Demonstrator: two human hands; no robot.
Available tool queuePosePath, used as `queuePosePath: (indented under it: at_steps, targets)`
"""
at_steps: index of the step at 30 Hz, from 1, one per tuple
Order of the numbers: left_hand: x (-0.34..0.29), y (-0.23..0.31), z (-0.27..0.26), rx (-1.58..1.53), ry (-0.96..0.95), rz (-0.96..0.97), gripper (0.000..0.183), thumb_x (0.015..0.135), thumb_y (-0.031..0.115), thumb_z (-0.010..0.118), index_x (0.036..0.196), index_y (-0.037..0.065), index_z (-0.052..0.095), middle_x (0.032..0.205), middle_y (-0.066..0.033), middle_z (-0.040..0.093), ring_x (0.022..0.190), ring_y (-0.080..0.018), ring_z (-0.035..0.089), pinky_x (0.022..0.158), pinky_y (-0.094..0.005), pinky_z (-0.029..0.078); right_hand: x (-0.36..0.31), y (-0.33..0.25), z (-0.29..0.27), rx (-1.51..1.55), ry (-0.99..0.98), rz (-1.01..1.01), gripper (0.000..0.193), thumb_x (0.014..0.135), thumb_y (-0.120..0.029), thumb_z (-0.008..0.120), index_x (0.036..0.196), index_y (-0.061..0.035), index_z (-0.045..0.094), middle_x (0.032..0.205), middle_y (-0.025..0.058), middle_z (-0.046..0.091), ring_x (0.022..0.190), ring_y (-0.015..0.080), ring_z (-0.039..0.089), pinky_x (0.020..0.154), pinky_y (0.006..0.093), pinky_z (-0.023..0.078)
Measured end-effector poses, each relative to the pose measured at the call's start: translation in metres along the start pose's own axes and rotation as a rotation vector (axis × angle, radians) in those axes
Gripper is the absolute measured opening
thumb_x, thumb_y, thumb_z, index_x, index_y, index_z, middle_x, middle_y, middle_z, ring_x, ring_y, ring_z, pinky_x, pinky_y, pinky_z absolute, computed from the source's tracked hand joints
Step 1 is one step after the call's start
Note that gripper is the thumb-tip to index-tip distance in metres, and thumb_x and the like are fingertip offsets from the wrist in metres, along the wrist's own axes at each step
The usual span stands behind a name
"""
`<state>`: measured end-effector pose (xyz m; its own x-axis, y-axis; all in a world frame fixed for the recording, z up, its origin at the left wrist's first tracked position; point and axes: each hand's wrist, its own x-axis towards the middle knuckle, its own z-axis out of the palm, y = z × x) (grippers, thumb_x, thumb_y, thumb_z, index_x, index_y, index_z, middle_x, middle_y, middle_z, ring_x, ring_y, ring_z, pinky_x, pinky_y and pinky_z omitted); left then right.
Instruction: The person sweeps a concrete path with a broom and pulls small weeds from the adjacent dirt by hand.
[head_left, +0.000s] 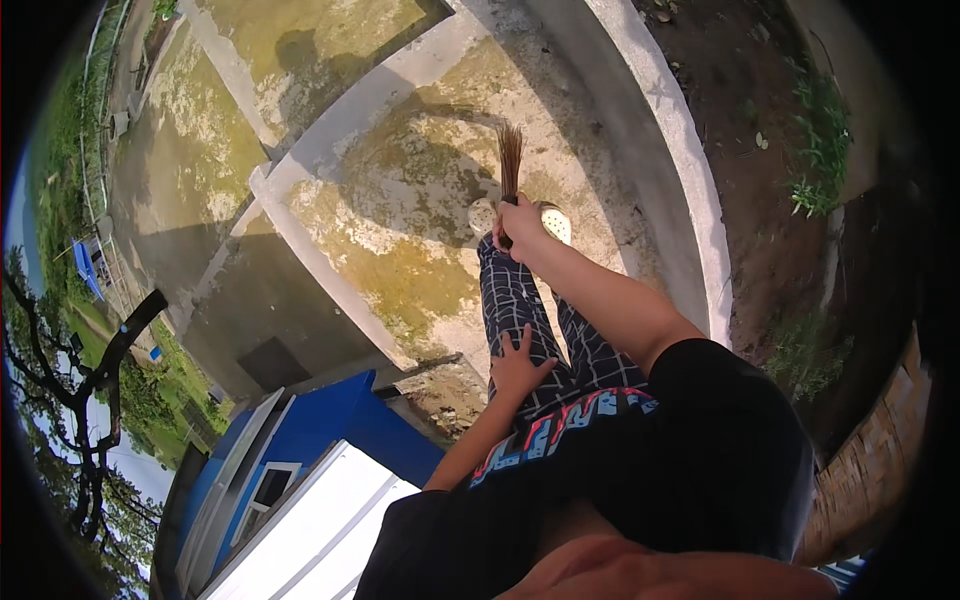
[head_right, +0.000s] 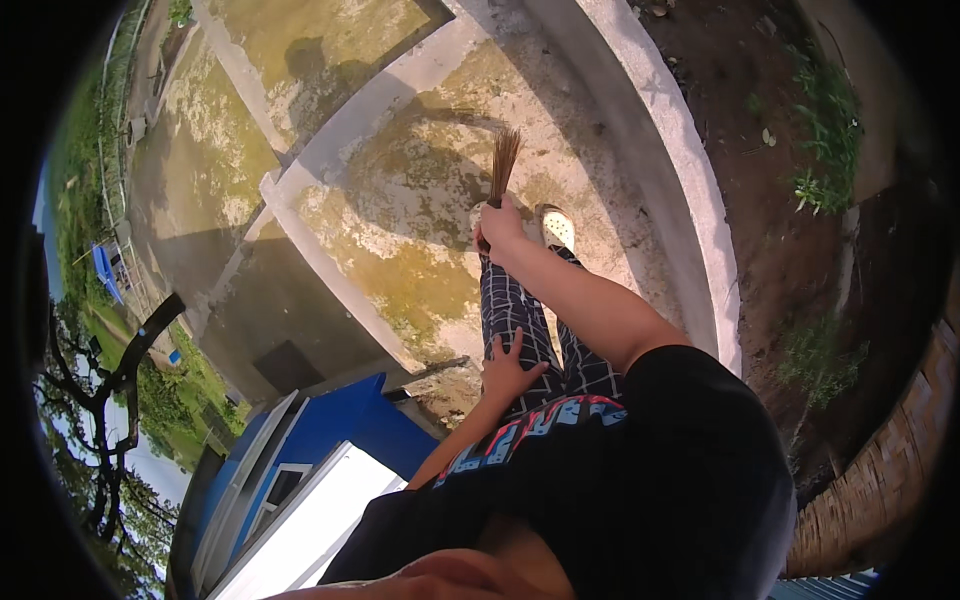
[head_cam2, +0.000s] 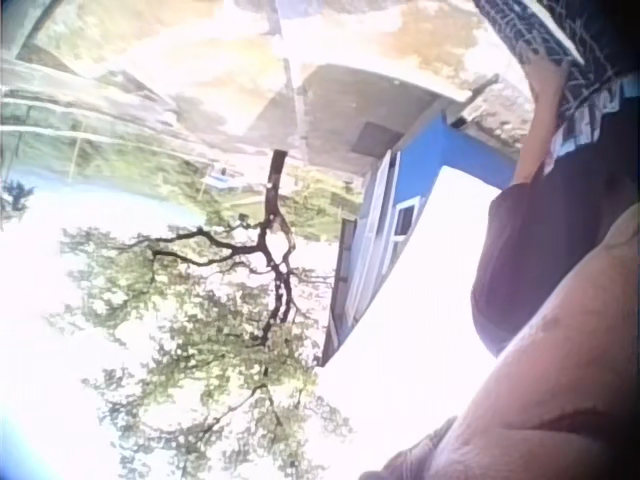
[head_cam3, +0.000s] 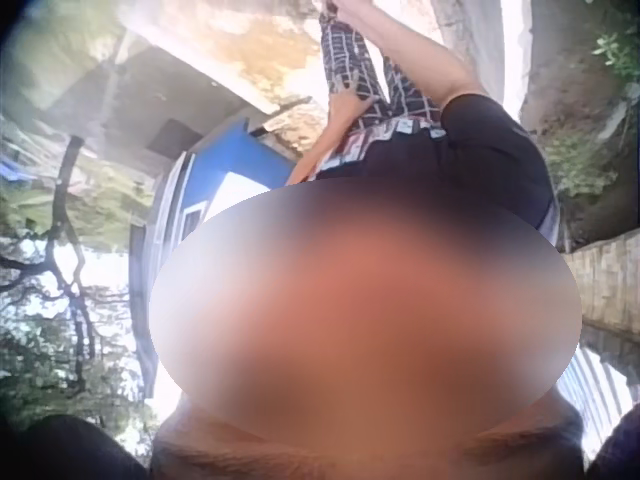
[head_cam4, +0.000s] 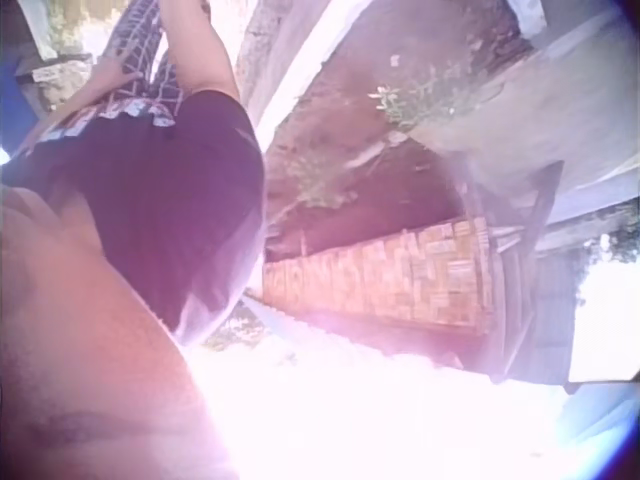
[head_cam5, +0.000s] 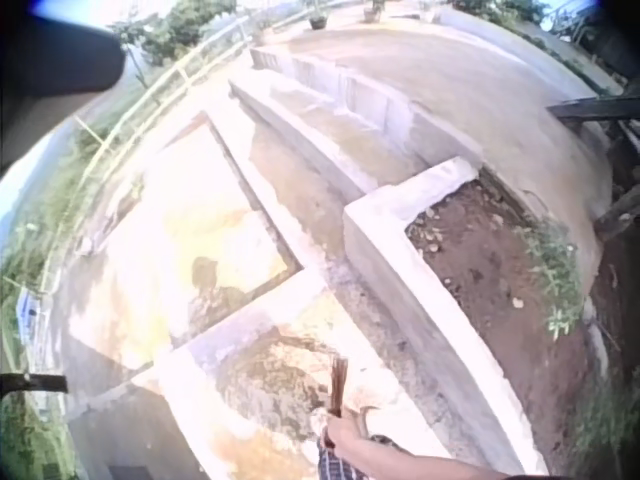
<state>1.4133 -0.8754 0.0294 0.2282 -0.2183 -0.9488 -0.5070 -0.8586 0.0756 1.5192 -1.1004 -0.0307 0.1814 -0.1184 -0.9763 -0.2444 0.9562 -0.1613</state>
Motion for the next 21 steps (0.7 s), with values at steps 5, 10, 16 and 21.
queuePosePath:
  at_steps: [5, 10, 16, 21]
  targets:
    - [0.028, 0.001, -0.043, 0.04, -0.11, 0.052, 0.092, 0.07, 0.065, 0.062, 0.145, 0.036, 0.019, 0.147, -0.0208, 0.023, 0.113, -0.0509, 0.047, 0.091, -0.051, 0.044, 0.069, -0.057, -0.025, 0.033, -0.129, 0.048, 0.015, 0.092, -0.011, 0.046, 0.107, -0.0136, 0.046, 0.065, 0.003, 0.048, 0.052, 0.0139, 0.048, 0.042, 0.0279, 0.04]
    - [0.037, -0.036, -0.074, 0.083, -0.116, 0.06, 0.091, 0.07, 0.067, 0.061, 0.145, 0.035, 0.022, 0.147, -0.0217, 0.024, 0.115, -0.0501, 0.047, 0.092, -0.0517, 0.043, 0.02, -0.097, 0.026, 0.564, 0.219, 0.042, 0.01, 0.093, -0.012, 0.048, 0.102, -0.0133, 0.044, 0.069, 0.0032, 0.049, 0.055, 0.0111, 0.048, 0.044, 0.0277, 0.043]
    - [0.05, -0.044, -0.106, 0.195, -0.108, 0.171, 0.091, 0.069, 0.067, 0.062, 0.145, 0.031, 0.026, 0.145, -0.0234, 0.026, 0.115, -0.0516, 0.045, 0.095, -0.0514, 0.041, 0.071, -0.157, 0.026, 0.472, -0.076, -0.09, 0.008, 0.093, -0.017, 0.05, 0.091, -0.01, 0.048, 0.067, 0.0011, 0.051, 0.05, 0.0096, 0.047, 0.041, 0.0246, 0.041]
    - [0.062, -0.048, -0.134, 0.22, -0.131, 0.23, 0.09, 0.07, 0.066, 0.062, 0.144, 0.03, 0.026, 0.143, -0.0255, 0.028, 0.114, -0.0488, 0.048, 0.092, -0.0498, 0.045, 0.093, -0.134, -0.051, 1.098, 0.367, -0.005, 0.011, 0.092, -0.011, 0.048, 0.081, -0.0094, 0.047, 0.065, 0.0019, 0.048, 0.048, 0.0104, 0.047, 0.041, 0.0238, 0.042]
